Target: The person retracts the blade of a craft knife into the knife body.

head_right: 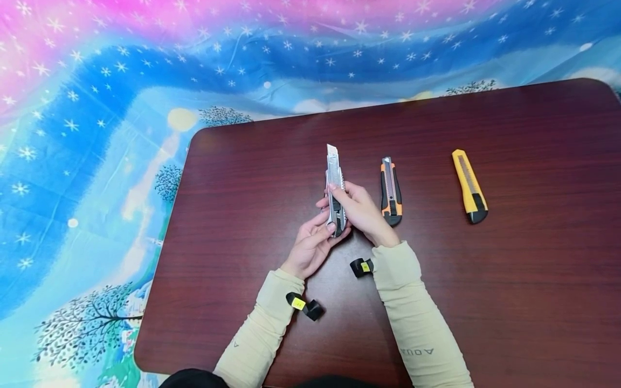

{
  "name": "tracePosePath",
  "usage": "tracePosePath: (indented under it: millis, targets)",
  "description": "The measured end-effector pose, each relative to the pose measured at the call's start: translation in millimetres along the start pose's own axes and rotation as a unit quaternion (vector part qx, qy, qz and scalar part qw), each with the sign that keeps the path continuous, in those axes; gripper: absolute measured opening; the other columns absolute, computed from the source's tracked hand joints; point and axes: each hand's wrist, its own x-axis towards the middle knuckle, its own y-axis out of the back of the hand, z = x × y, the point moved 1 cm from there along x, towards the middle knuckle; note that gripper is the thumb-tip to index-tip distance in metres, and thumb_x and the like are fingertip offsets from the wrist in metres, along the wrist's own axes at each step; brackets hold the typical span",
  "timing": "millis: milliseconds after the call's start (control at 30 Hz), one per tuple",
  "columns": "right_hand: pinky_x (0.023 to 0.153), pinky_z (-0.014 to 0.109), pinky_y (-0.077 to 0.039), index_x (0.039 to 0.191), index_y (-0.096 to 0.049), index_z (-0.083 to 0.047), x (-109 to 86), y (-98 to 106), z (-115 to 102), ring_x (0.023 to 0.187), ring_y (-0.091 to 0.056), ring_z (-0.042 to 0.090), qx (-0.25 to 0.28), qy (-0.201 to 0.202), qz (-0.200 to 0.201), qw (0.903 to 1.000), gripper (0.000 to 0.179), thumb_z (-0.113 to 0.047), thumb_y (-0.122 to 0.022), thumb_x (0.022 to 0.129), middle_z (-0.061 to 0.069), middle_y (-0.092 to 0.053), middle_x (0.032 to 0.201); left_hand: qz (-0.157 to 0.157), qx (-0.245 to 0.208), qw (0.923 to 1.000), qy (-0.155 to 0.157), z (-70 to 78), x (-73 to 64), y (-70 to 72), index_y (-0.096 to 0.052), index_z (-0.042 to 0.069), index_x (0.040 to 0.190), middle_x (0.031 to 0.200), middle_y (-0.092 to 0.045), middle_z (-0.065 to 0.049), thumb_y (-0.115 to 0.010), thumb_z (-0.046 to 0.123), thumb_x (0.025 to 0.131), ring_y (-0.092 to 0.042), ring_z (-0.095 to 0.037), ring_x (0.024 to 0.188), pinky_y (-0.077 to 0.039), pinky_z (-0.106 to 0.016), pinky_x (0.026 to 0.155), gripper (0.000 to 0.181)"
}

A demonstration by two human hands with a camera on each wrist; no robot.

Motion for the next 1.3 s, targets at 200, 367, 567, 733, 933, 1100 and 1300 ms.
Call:
tracePosePath:
  millis: [200, 367, 567, 733, 933, 1100, 1300]
  targets:
    - [0.082, 0.021, -0.055, 0.127, -0.046, 0.011, -1.0, -1.2, -1.7, 0.088, -0.071, 0.016, 0.013, 0.019, 0.000, 0.9997, 0.051, -0.034, -0.043, 0.103, -0.001, -0.075, 0.093, 0.005, -0.007, 1.0000, -0.002, 0.2, 0.3, 0.1, -0.024, -0.018, 0.143, 0.149, -0.024, -0.038, -0.034, -0.012, 0.097, -0.062, -0.013, 0.112, -0.052, -0.030, 0.102, 0.048]
    - [0.081, 0.020, -0.054, 0.127, -0.047, 0.011, -2.2, -2.5, -2.9, 0.087, -0.069, 0.013, 0.013, 0.031, 0.006, 0.9994, 0.049, -0.032, -0.044, 0.103, -0.002, -0.074, 0.092, 0.008, -0.004, 1.0000, -0.004, 0.3, 0.5, 0.7, -0.024, -0.018, 0.143, 0.150, -0.023, -0.038, -0.034, -0.012, 0.096, -0.061, -0.012, 0.114, -0.052, -0.030, 0.102, 0.048]
    - [0.075, 0.021, -0.056, 0.125, -0.047, 0.010, -2.1, -4.2, -3.3, 0.083, -0.067, 0.012, 0.015, 0.031, 0.014, 0.9993, 0.050, -0.034, -0.045, 0.103, -0.003, -0.073, 0.089, 0.006, 0.009, 0.9999, -0.005, -0.3, 0.5, 1.4, -0.025, -0.015, 0.145, 0.152, -0.025, -0.034, -0.034, -0.009, 0.098, -0.059, -0.011, 0.117, -0.052, -0.030, 0.102, 0.048]
    - [0.073, 0.022, -0.056, 0.126, -0.048, 0.010, -2.4, -5.8, -4.4, 0.081, -0.067, 0.012, 0.017, 0.029, 0.013, 0.9993, 0.052, -0.036, -0.045, 0.102, -0.002, -0.072, 0.089, 0.004, 0.014, 0.9999, -0.007, -0.5, 0.3, 1.6, -0.025, -0.013, 0.146, 0.154, -0.026, -0.030, -0.035, -0.007, 0.099, -0.058, -0.011, 0.119, -0.051, -0.031, 0.103, 0.049]
    - [0.075, 0.021, -0.055, 0.126, -0.051, 0.008, -1.3, -4.9, -3.2, 0.083, -0.067, 0.012, 0.018, 0.024, 0.017, 0.9994, 0.050, -0.036, -0.047, 0.102, -0.001, -0.074, 0.089, 0.010, 0.023, 0.9996, -0.011, -1.3, 0.8, 2.2, -0.026, -0.011, 0.147, 0.154, -0.028, -0.027, -0.035, -0.007, 0.099, -0.055, -0.013, 0.123, -0.050, -0.032, 0.104, 0.049]
    - [0.075, 0.020, -0.055, 0.124, -0.053, 0.010, 0.2, -5.4, -2.7, 0.084, -0.068, 0.011, 0.006, 0.010, 0.032, 0.9994, 0.055, -0.039, -0.050, 0.100, -0.001, -0.075, 0.087, 0.020, 0.022, 0.9994, -0.016, -1.7, 1.2, 2.7, -0.027, -0.010, 0.147, 0.153, -0.029, -0.028, -0.035, -0.009, 0.099, -0.056, -0.012, 0.121, -0.050, -0.032, 0.103, 0.049]
    - [0.074, 0.019, -0.054, 0.122, -0.053, 0.011, 1.5, -6.2, -2.0, 0.083, -0.068, 0.010, -0.004, 0.007, 0.042, 0.9991, 0.055, -0.039, -0.051, 0.099, -0.003, -0.075, 0.086, 0.027, 0.019, 0.9993, -0.018, -1.4, 1.5, 2.7, -0.027, -0.011, 0.146, 0.153, -0.029, -0.029, -0.035, -0.009, 0.098, -0.057, -0.011, 0.120, -0.051, -0.030, 0.102, 0.048]
